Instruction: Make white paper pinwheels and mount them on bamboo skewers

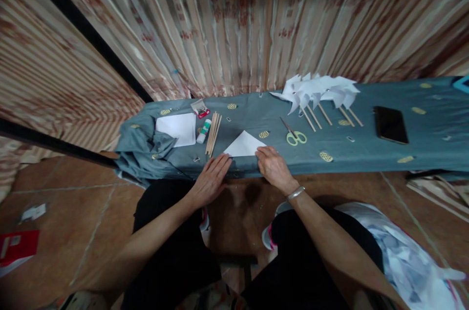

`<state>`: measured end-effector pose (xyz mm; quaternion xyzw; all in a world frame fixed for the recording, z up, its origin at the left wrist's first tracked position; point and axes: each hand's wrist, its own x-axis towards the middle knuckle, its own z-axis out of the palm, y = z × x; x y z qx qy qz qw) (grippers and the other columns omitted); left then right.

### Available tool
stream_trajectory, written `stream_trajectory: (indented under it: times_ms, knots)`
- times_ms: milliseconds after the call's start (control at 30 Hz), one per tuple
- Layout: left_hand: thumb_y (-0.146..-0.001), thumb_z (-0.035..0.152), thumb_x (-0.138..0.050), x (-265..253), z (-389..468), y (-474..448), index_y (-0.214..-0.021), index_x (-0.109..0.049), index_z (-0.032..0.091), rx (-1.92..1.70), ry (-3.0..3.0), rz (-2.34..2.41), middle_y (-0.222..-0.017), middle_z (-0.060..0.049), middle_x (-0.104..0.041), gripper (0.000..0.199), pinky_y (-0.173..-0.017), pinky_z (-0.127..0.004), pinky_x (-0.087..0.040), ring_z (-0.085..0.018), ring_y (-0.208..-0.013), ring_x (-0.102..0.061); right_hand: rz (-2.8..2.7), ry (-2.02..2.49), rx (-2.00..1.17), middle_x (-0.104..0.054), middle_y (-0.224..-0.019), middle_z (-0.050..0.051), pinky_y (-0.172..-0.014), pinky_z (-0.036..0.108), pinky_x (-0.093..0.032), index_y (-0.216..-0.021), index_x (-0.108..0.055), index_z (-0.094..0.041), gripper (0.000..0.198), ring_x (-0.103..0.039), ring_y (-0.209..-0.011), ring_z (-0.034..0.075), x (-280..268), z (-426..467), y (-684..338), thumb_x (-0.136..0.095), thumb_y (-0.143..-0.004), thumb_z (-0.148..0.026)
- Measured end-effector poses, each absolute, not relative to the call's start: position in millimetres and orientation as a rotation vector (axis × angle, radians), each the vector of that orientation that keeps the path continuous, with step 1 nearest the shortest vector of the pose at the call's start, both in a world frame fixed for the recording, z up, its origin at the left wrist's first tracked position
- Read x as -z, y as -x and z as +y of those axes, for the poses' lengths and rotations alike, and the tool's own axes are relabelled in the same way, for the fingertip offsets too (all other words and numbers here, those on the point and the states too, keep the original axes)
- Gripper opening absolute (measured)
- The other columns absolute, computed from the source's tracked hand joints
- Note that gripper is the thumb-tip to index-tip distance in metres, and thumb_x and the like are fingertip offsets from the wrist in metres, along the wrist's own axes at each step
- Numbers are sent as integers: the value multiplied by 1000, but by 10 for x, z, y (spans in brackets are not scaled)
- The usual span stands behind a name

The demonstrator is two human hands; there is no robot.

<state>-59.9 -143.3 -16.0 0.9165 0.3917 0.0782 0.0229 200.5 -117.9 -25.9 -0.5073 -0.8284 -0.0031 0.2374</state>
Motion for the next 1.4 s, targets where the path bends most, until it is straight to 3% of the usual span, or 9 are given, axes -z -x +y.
stream_trajectory:
  times_ms: [267,400,533,700,867,1067,1200,1300,1400]
  knots:
    - [-89,20,-44,345,-1425,538,-151,-22,7,-148,-2835,1251,-159,-18,-23,67,-119,-51,-15,-29,-149,-14,-1998,1566,-54,-65,-124,19,-103,50,-44,-123,-61,-9,40,-57,-118,32,183,-898,-2042,-47,-90,-28]
    - [-89,18,-42,375,-1436,562,-151,-22,8,-179,-2830,1258,-159,-18,-24,65,-119,-51,-16,-27,-150,-15,-1833,1621,-363,-67,-120,17,-104,51,-42,-105,-70,-16,32,-59,-117,33,243,-692,-2043,-61,-80,-34]
    - [-90,16,-41,388,-1450,567,-151,-22,9,-258,-2787,1244,-158,-19,-25,64,-119,-51,-16,-26,-149,-15,-1708,1598,-536,-71,-114,11,-100,47,-45,-84,-72,-21,16,-62,-112,30,317,-573,-2045,-66,-70,-27]
    - [-91,26,-49,244,-1426,524,-151,-17,11,-510,-2583,1251,-158,-21,-25,70,-119,-53,-19,-28,-150,-13,-1589,1547,-625,-71,-116,8,-93,43,-50,-81,-71,-21,15,-67,-102,25,281,-485,-2092,-63,-72,-29]
    - [-95,40,-44,120,-1259,448,-153,-13,16,-949,-2135,1343,-160,-19,-20,70,-119,-49,-23,-25,-149,-18,-1367,1318,-758,-66,-124,8,-102,44,-43,-81,-72,-21,18,-61,-115,26,101,-493,-2098,-71,-69,-35]
    - [-97,37,-39,114,-958,342,-151,-23,14,-1113,-1428,1408,-157,-15,-30,60,-116,-38,-34,-22,-143,-34,-1372,1251,-765,-65,-127,6,-110,48,-34,-78,-72,-24,13,-55,-124,26,-44,-652,-2106,-73,-70,-34]
    - [-93,40,-48,4,-814,300,-148,-31,14,-1138,-1148,1355,-152,-14,-40,64,-111,-36,-40,-23,-140,-41,-1438,1227,-800,-62,-133,7,-111,50,-32,-77,-72,-24,10,-52,-129,28,-131,-768,-2189,-73,-71,-32]
    - [-88,48,-55,-114,-767,270,-136,-51,11,-1065,-1061,1268,-136,-16,-58,61,-103,-36,-47,-26,-129,-53,-1501,1215,-821,-59,-137,6,-112,51,-32,-75,-71,-23,9,-49,-132,30,-209,-850,-2275,-72,-72,-32]
    - [-77,53,-67,-177,-762,208,-116,-67,11,-910,-1078,1143,-112,-12,-72,57,-87,-32,-53,-24,-104,-67,-1541,1213,-838,-56,-141,5,-114,51,-28,-74,-71,-24,8,-45,-136,30,-276,-919,-2338,-71,-72,-32]
